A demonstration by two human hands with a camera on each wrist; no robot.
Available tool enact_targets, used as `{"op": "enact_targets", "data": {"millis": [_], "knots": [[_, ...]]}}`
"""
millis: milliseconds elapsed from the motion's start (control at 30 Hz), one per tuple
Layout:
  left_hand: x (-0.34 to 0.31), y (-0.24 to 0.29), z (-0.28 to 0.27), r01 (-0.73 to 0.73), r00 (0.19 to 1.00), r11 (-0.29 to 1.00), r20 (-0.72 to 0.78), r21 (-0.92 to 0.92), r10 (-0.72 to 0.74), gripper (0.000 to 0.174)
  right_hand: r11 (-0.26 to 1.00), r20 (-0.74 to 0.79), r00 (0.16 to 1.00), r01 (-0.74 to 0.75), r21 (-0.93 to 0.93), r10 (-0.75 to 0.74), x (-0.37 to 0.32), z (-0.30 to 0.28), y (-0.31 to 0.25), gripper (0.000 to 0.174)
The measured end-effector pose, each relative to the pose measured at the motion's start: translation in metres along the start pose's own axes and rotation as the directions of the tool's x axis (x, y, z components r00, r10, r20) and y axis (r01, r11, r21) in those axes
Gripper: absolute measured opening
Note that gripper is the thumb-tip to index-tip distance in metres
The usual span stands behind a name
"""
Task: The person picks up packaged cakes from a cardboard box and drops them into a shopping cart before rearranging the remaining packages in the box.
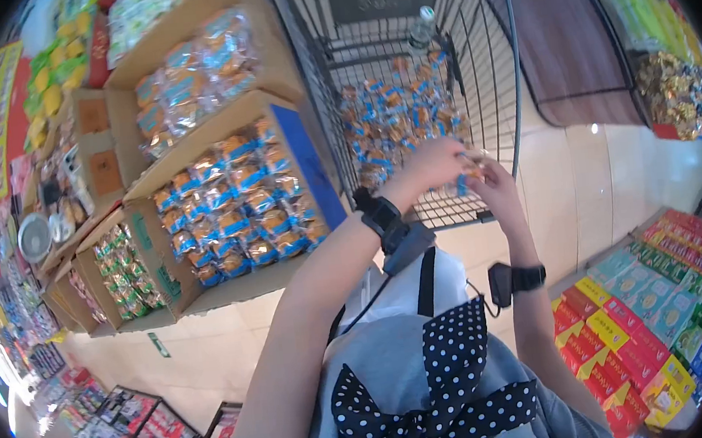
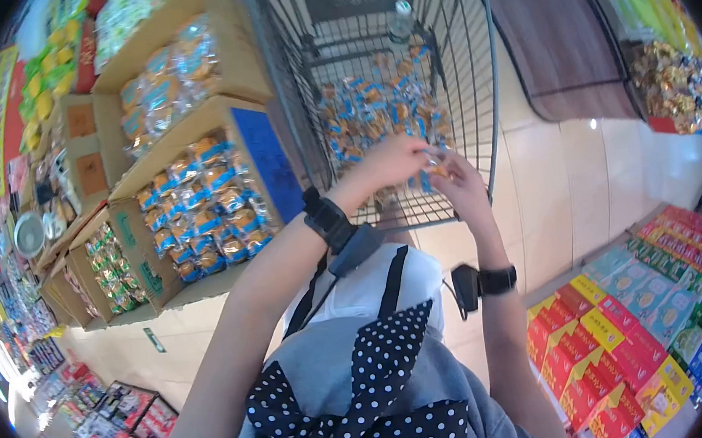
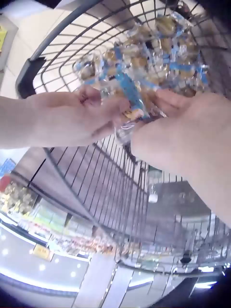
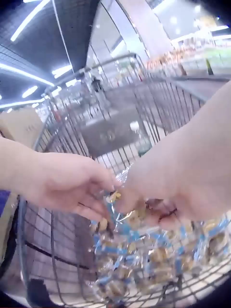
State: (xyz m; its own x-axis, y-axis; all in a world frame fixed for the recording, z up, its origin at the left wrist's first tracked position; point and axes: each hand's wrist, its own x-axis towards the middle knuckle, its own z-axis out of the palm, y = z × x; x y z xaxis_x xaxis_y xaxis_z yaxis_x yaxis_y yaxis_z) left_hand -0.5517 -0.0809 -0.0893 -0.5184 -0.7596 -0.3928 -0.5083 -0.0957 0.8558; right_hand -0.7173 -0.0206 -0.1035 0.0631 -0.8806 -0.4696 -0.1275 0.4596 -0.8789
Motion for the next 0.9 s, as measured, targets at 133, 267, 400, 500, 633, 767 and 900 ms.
{"op": "enact_targets", "data": {"millis": [133,267,400,500,633,767,900], "knots": [[-0.065,0.022,-0.009,-0.402,0.878,0.905,-0.221,0.140,0.424,0.024,0.996,0.096,0.992,0.086,0.010,-0.087,-0.068,0.026,-0.060,0.040],[-0.165,0.025,-0.051,-0.324,0.941,0.943,-0.077,0.070,0.329,0.025,0.986,0.325,0.936,0.159,-0.050,-0.134,-0.112,0.071,-0.090,0.040],[-0.253,0.000,-0.072,-0.266,0.959,0.964,-0.103,0.003,0.265,0.024,0.970,0.505,0.853,0.216,-0.108,-0.134,-0.126,0.126,-0.089,0.040],[-0.301,-0.011,-0.092,-0.272,0.946,0.956,-0.213,-0.114,0.244,0.024,0.945,0.548,0.818,0.294,-0.142,-0.172,-0.139,0.169,-0.111,0.041],[-0.340,-0.037,-0.117,-0.376,0.896,0.834,-0.387,-0.404,0.217,0.020,0.941,0.434,0.837,0.323,0.100,-0.334,-0.146,0.221,-0.130,0.039],[-0.352,-0.066,-0.142,-0.495,0.814,0.630,-0.574,-0.598,0.094,0.017,0.926,0.476,0.794,0.343,0.160,-0.377,-0.138,0.256,-0.137,0.045],[-0.367,-0.067,-0.162,-0.482,0.791,0.531,-0.607,-0.697,-0.079,0.017,0.926,0.456,0.811,0.363,0.102,-0.368,-0.127,0.284,-0.147,0.049]]}}
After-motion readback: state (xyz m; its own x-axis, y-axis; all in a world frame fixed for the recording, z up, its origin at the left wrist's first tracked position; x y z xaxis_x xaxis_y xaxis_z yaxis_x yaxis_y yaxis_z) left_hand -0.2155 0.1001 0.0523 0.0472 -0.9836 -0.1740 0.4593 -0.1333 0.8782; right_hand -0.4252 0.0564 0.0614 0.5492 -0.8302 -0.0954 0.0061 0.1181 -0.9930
